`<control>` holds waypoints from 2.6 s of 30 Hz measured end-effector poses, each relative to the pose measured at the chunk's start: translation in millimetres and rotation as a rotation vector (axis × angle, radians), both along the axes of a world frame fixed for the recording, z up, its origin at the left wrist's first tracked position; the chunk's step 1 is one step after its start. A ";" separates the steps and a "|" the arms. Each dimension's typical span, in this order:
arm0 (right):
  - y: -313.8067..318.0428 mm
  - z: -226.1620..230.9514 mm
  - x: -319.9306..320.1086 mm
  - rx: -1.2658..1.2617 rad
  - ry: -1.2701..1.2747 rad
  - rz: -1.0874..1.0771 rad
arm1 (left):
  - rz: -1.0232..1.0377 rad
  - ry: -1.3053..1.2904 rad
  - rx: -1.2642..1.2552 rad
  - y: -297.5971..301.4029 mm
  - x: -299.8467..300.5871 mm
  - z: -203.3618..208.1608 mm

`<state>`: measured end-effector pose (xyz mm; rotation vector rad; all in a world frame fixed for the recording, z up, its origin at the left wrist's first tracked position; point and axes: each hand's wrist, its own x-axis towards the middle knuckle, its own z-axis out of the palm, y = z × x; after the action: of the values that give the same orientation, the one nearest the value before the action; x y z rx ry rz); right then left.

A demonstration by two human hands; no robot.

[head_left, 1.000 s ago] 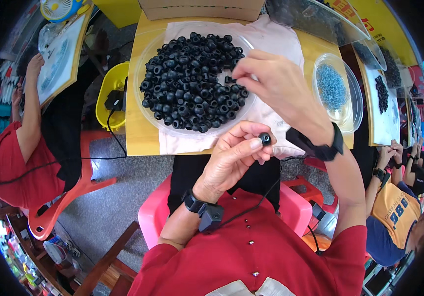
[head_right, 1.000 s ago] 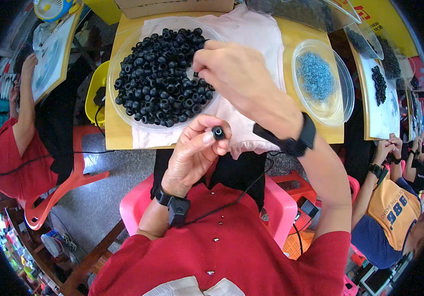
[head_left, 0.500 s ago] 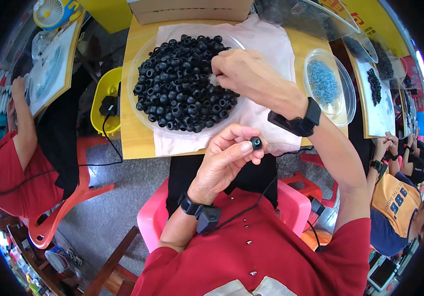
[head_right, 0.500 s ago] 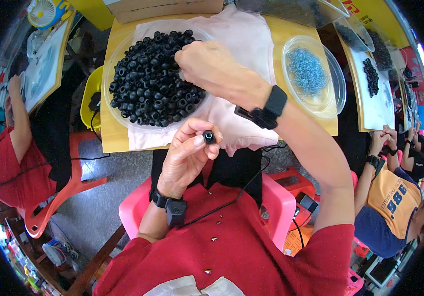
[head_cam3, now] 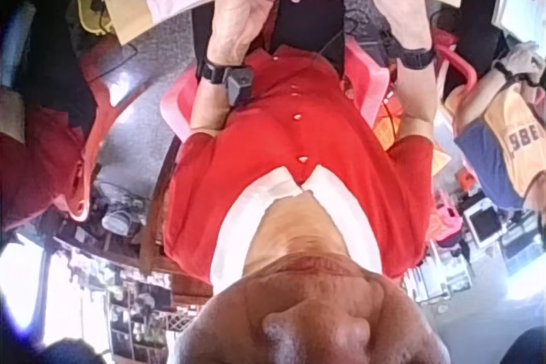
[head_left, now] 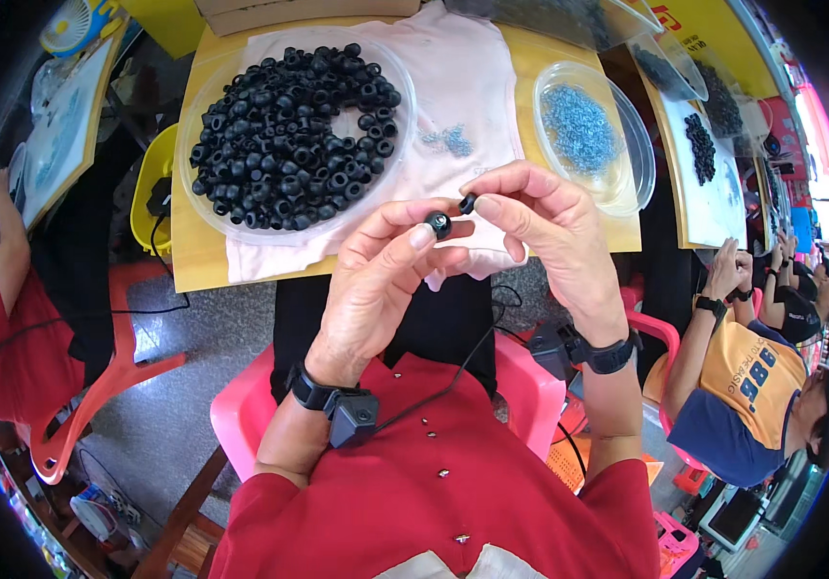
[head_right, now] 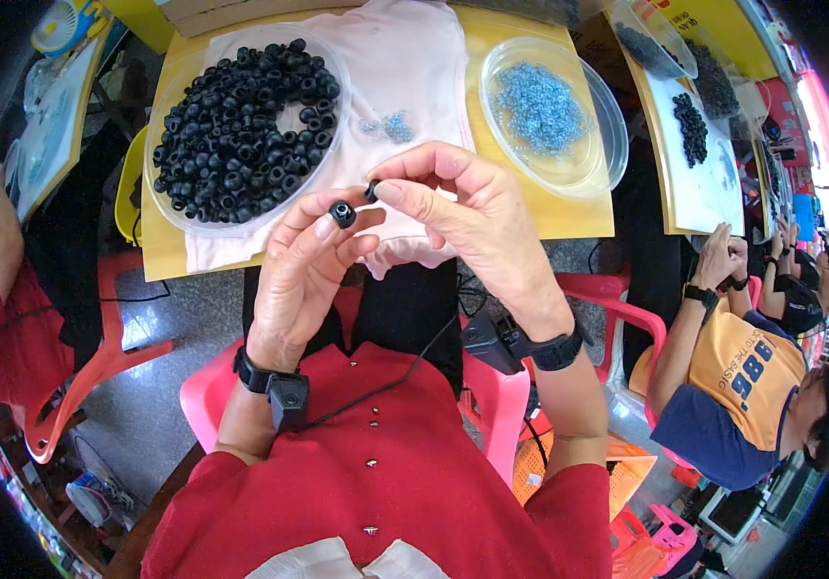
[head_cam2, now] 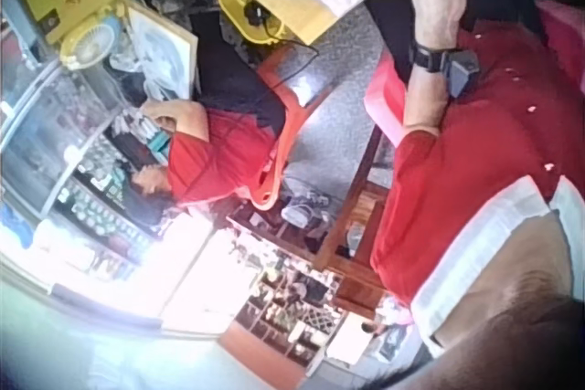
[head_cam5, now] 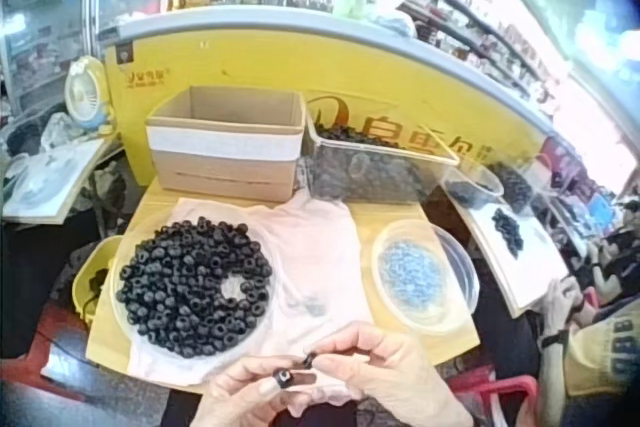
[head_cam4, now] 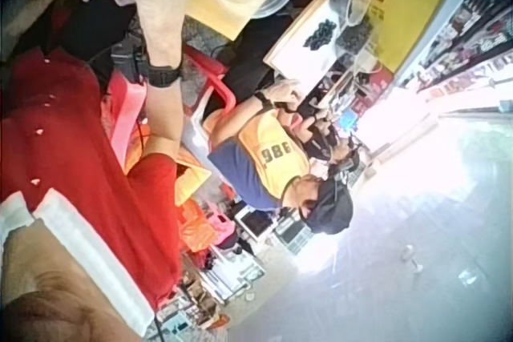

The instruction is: Assembling small black plastic components with tiny silver pins or beads by hand at a workbench.

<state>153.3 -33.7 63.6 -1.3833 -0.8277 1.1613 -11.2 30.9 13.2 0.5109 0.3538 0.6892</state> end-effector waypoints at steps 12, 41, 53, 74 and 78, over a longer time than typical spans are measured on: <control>-19.4 3.8 4.2 -0.003 -0.091 0.011 | -0.076 0.060 0.058 -10.3 9.6 -2.3; -18.8 2.8 -4.9 0.065 -0.583 -0.073 | -0.054 0.087 -0.006 -15.5 18.6 -13.5; -17.3 7.2 6.6 -0.093 -0.251 0.014 | -0.069 0.098 -0.020 -12.1 18.0 -13.2; -11.3 2.8 0.2 0.099 -0.802 -0.055 | -0.062 0.064 -0.084 -7.9 19.3 -13.0; -14.3 3.5 1.4 0.017 -0.469 -0.073 | -0.073 0.051 -0.074 -8.6 17.4 -11.2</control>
<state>154.7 -48.0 67.1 -1.6861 -1.0994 0.7777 6.2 22.2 2.0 0.4690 0.4051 0.5915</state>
